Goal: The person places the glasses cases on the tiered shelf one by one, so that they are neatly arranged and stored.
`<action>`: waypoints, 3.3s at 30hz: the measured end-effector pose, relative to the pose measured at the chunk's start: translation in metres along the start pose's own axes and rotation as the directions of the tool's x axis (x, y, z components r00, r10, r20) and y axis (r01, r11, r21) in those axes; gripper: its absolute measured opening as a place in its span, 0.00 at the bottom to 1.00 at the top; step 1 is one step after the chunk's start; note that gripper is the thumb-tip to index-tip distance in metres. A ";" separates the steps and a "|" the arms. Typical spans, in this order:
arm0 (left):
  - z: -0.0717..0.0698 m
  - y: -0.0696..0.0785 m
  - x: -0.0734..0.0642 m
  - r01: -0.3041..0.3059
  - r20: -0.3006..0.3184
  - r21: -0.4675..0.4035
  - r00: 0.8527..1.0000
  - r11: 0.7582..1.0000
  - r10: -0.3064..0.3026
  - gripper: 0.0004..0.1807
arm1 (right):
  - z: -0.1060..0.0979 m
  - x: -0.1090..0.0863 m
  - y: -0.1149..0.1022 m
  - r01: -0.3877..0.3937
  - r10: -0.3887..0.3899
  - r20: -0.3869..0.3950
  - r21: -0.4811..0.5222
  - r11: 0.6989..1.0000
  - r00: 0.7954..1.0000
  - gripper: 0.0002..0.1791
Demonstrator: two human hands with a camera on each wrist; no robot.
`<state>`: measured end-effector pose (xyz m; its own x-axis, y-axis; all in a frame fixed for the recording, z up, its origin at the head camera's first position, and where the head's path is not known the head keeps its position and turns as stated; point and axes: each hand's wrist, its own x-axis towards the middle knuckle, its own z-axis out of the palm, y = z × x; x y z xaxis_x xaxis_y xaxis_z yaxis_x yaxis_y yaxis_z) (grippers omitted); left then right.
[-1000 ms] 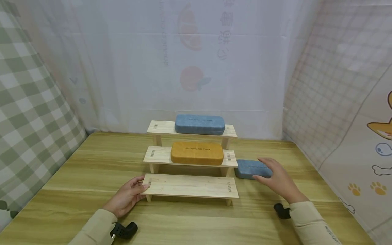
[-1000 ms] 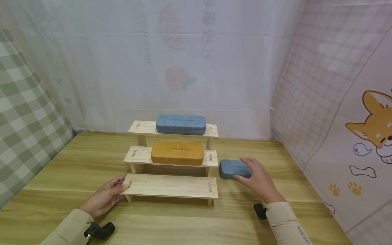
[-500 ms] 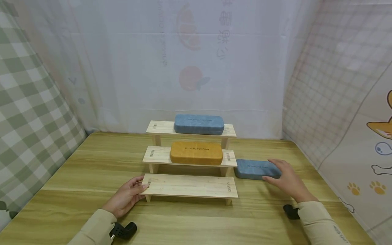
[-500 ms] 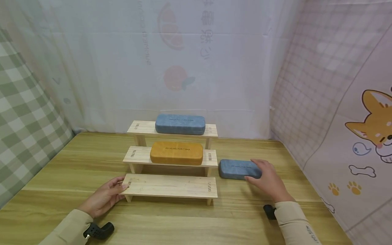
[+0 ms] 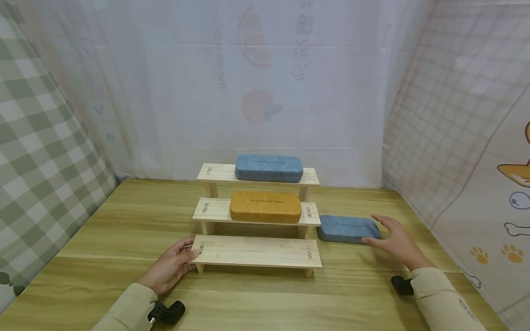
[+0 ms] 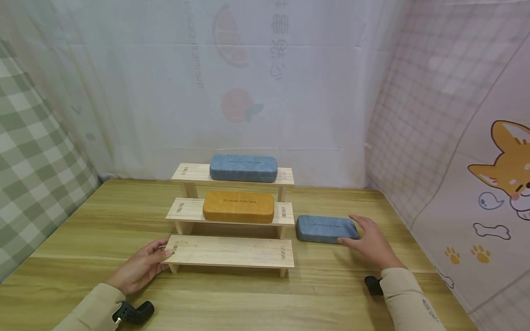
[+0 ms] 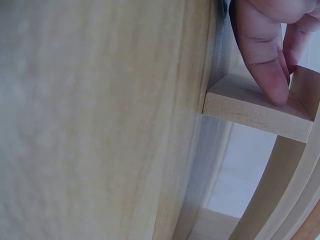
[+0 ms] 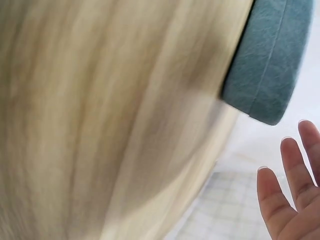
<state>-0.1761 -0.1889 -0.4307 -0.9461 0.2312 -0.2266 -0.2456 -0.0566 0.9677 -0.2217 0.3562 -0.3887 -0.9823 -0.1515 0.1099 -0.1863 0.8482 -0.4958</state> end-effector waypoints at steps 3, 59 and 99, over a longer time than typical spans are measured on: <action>0.000 0.000 0.000 0.000 0.000 -0.003 1.000 1.000 0.000 0.36 | 0.001 0.002 0.005 -0.009 0.009 0.016 0.018 1.000 1.000 0.50; 0.002 0.002 0.000 0.006 -0.013 0.019 1.000 1.000 -0.006 0.36 | 0.000 0.036 0.041 -0.162 0.068 0.323 0.275 0.948 0.944 0.51; 0.001 0.002 -0.002 -0.005 0.001 0.025 1.000 1.000 0.005 0.35 | -0.010 0.008 0.021 -0.204 0.140 0.204 0.344 0.917 0.969 0.56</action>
<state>-0.1749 -0.1885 -0.4278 -0.9472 0.2317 -0.2217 -0.2356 -0.0337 0.9713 -0.2332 0.3781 -0.3900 -0.9816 -0.1318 -0.1382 0.0237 0.6340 -0.7730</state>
